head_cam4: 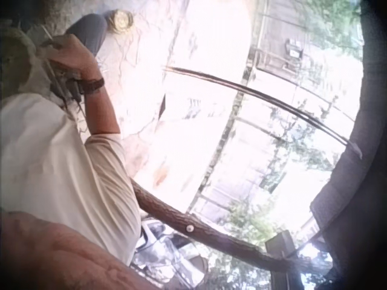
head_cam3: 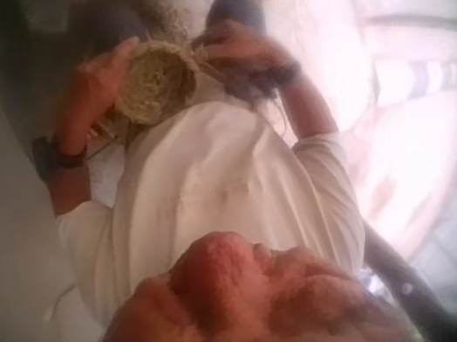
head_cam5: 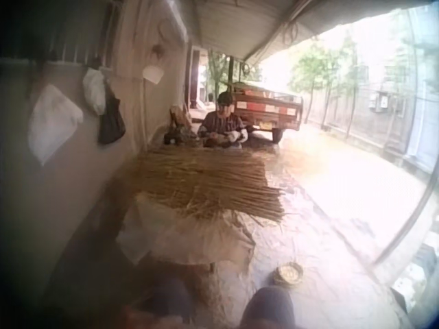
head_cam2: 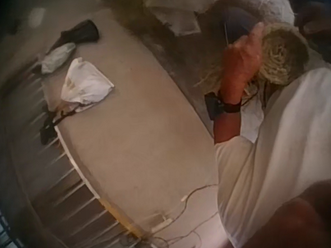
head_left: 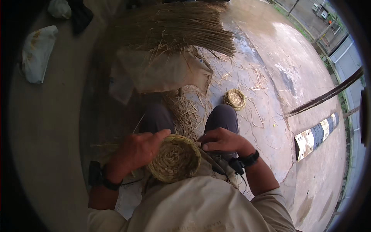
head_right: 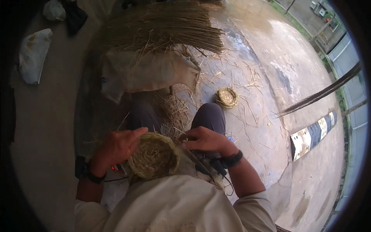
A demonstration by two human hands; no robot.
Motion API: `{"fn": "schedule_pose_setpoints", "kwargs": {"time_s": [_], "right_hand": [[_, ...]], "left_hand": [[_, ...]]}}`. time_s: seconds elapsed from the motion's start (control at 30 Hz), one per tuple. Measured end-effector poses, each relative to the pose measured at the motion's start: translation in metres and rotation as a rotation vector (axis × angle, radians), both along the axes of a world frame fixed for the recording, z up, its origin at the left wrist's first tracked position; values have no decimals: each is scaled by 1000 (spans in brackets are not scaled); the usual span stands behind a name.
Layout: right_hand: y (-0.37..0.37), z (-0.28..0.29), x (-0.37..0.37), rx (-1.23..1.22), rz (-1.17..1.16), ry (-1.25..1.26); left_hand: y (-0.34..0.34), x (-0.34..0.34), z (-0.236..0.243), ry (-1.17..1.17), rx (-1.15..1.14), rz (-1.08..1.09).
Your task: Weaving a circular basket or mat from straw strands.
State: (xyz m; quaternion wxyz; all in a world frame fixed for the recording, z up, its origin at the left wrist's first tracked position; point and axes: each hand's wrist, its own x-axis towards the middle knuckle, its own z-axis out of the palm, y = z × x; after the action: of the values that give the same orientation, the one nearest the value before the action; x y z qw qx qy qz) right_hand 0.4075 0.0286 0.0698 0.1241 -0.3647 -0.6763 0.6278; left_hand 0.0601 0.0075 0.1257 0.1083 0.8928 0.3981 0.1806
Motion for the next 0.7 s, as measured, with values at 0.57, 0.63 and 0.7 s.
{"fn": "schedule_pose_setpoints", "kwargs": {"time_s": [0.57,0.63,0.7], "right_hand": [[16,-42,-19,38,40,92],[16,-38,7,-43,43,52],[12,-28,13,-136,-64,183]], "left_hand": [[1,6,10,23,-35,-18],[0,2,-3,-3,-57,4],[3,6,4,-55,-81,-27]]}}
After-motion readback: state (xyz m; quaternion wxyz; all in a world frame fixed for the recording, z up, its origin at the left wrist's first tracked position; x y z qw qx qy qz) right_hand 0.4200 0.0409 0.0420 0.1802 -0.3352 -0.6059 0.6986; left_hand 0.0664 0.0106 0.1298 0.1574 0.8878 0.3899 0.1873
